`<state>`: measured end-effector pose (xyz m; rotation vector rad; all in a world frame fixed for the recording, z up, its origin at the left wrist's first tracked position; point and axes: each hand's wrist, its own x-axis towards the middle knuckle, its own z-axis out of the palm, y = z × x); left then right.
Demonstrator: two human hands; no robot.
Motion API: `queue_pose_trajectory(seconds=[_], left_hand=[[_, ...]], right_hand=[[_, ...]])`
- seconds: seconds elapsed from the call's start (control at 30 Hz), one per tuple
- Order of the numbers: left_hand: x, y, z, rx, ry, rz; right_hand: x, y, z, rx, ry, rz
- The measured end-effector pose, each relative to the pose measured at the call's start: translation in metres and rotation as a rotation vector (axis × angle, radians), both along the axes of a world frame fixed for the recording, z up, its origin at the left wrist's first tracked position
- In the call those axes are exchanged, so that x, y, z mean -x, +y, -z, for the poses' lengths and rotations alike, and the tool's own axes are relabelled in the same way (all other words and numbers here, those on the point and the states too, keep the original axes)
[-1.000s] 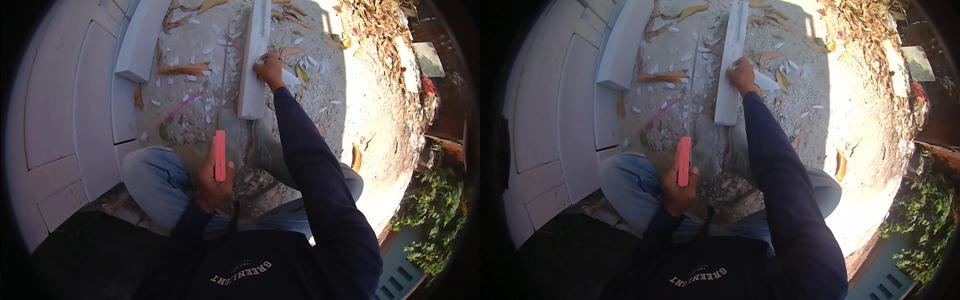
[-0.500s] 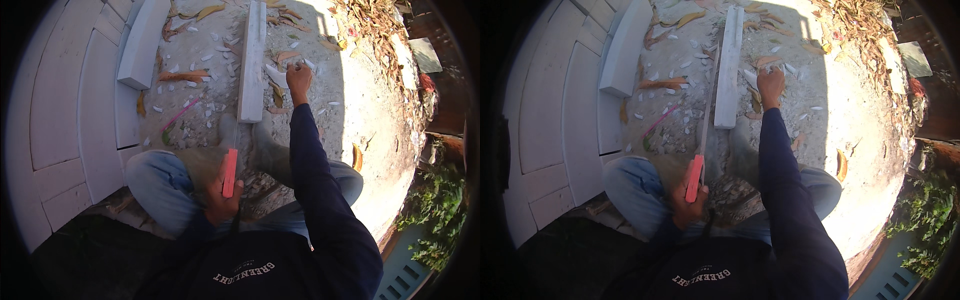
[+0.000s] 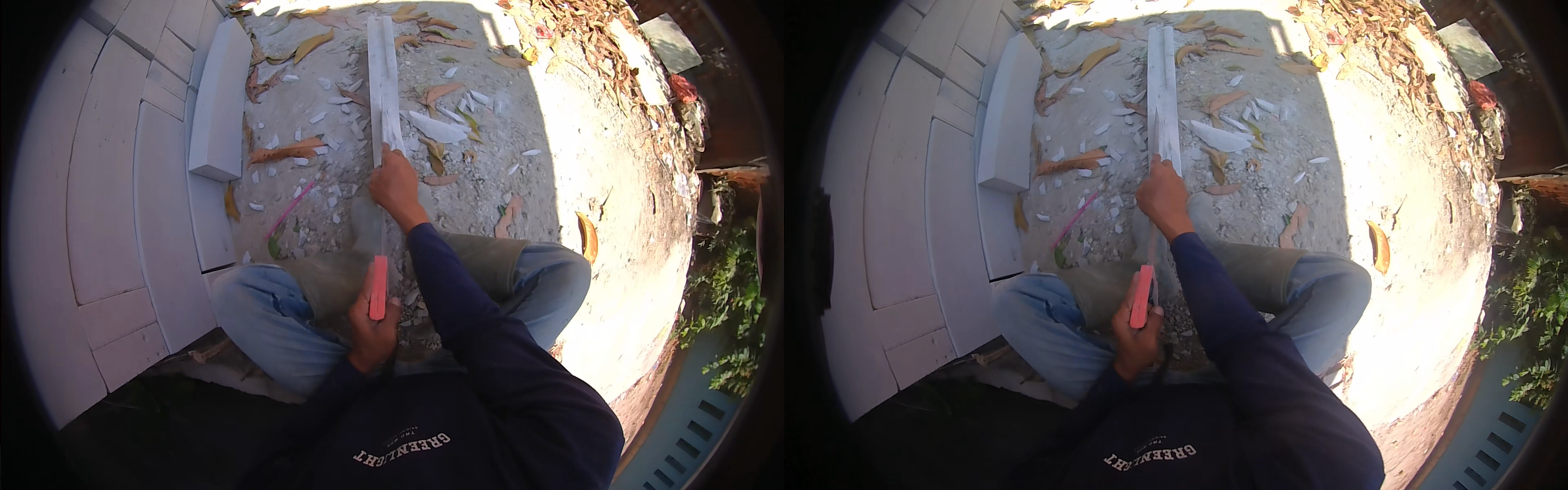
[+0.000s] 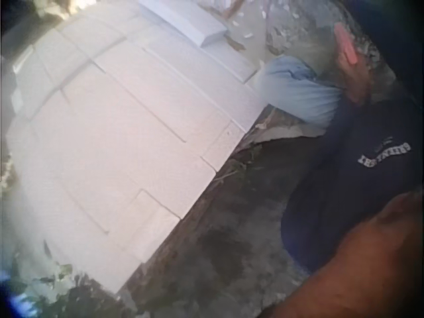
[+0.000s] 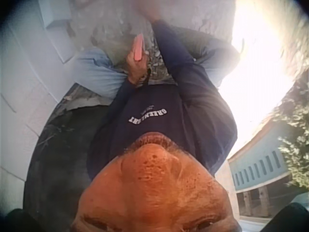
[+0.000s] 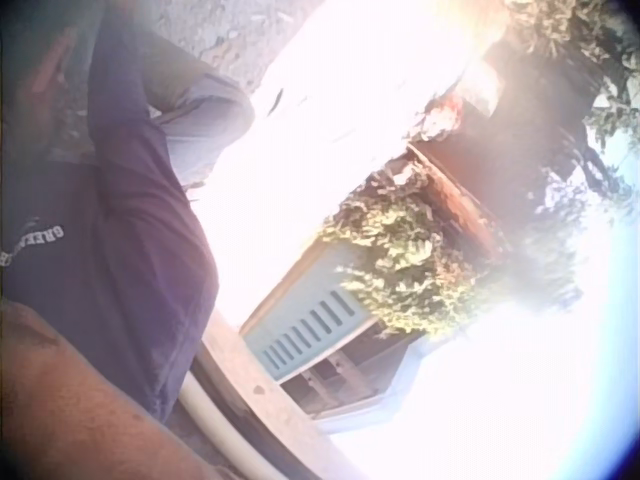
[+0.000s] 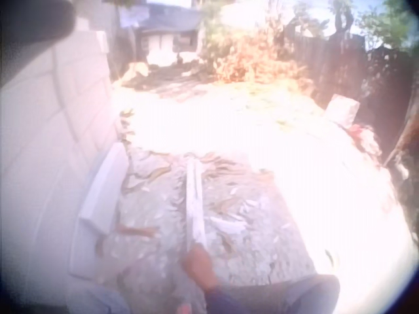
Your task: The person sits on the ground and uses a hand saw to cut a long white wooden plank. The person holds the plank steady with one hand while sawing with the other, then lifts the cut piece and places it aside.
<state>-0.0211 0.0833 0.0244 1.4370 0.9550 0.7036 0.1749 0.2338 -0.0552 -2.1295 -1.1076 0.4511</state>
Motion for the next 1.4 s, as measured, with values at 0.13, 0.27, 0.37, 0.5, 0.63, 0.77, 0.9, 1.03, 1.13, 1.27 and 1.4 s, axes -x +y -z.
queue_pose_trajectory(seconds=[0.13,0.27,0.37,0.5,0.63,0.77,0.9,1.03,1.13,1.27,1.4], left_hand=[[-0.009,0.009,-0.004,0.003,-0.006,0.008],[-0.022,0.032,0.005,0.133,-0.033,-0.001],[-0.015,0.02,0.0,0.221,-0.051,-0.027],[-0.001,0.004,-0.012,0.22,-0.02,-0.044],[-0.006,0.016,-0.03,0.449,-0.116,-0.068],[0.004,0.003,-0.013,-0.17,0.108,0.05],[0.005,-0.019,-0.025,-0.061,0.209,0.109],[-0.007,-0.003,-0.012,-0.485,0.402,0.198],[-0.023,-0.002,-0.027,-0.541,0.585,0.289],[-0.039,-0.013,-0.029,-0.271,0.682,0.418],[-0.065,-0.011,-0.05,-0.118,0.731,0.485]], right_hand=[[-0.006,0.012,0.009,-0.087,-0.091,-0.041],[-0.021,0.032,0.005,-0.05,-0.107,-0.032],[-0.012,0.031,0.002,-0.02,-0.131,-0.029],[0.004,0.015,-0.009,-0.038,-0.195,-0.041],[-0.002,0.025,-0.011,-0.064,-0.228,-0.086],[-0.002,0.008,-0.011,-0.003,-0.072,-0.015],[-0.001,-0.02,0.007,-0.084,0.034,0.086],[-0.011,-0.012,0.011,-0.136,0.011,0.146],[-0.018,-0.003,0.013,0.033,0.088,0.178],[-0.032,-0.003,0.034,-0.042,0.029,0.192],[-0.052,0.002,0.05,-0.139,0.033,0.201]])
